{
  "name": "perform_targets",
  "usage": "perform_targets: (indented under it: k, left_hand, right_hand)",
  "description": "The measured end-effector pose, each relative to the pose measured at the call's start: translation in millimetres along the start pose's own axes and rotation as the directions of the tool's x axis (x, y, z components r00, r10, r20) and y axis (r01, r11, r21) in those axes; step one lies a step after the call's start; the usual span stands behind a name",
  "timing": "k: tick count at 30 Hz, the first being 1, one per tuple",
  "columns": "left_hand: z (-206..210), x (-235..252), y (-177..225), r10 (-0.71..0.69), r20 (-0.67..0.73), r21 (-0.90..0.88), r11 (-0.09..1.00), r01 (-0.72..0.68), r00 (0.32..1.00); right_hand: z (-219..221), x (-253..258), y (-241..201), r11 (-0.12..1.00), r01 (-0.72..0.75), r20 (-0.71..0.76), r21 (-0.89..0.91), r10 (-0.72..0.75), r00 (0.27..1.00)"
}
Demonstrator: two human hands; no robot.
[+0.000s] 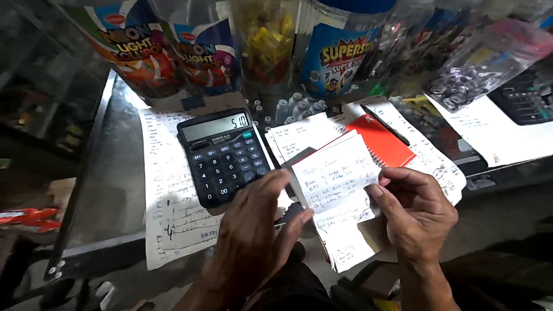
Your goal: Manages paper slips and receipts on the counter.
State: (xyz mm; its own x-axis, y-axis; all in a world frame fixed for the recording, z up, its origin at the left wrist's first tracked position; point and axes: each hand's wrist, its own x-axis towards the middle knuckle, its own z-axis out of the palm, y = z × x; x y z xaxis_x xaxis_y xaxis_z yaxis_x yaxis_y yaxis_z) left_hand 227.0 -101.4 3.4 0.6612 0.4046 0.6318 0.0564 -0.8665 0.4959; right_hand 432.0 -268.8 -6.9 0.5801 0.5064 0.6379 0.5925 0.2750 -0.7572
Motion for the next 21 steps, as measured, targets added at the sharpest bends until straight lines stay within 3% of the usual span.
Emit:
perform_targets:
  k: [9, 16, 21]
  left_hand:
    - [10.0, 22.9, 0.0, -0.086, -0.005, -0.271, 0.959, 0.082, 0.996]
    - [10.7, 28.4, -1.1, -0.049, -0.113, -0.354, 0.935, 0.006, 0.992]
    - [11.2, 31.1, 2.5, -0.064, -0.148, -0.379, 0.925, 0.003, 0.987]
  right_hand:
    - [4.1, -0.7, -3.2, 0.997, 0.014, 0.034, 0.073, -0.017, 0.999]
    - [2.4, 11.5, -4.6, 0.999, 0.008, 0.153, -0.046, -0.001, 0.988]
    - [10.4, 22.3, -18.8, 0.991, -0.135, 0.237, 0.015, 0.128, 0.963]
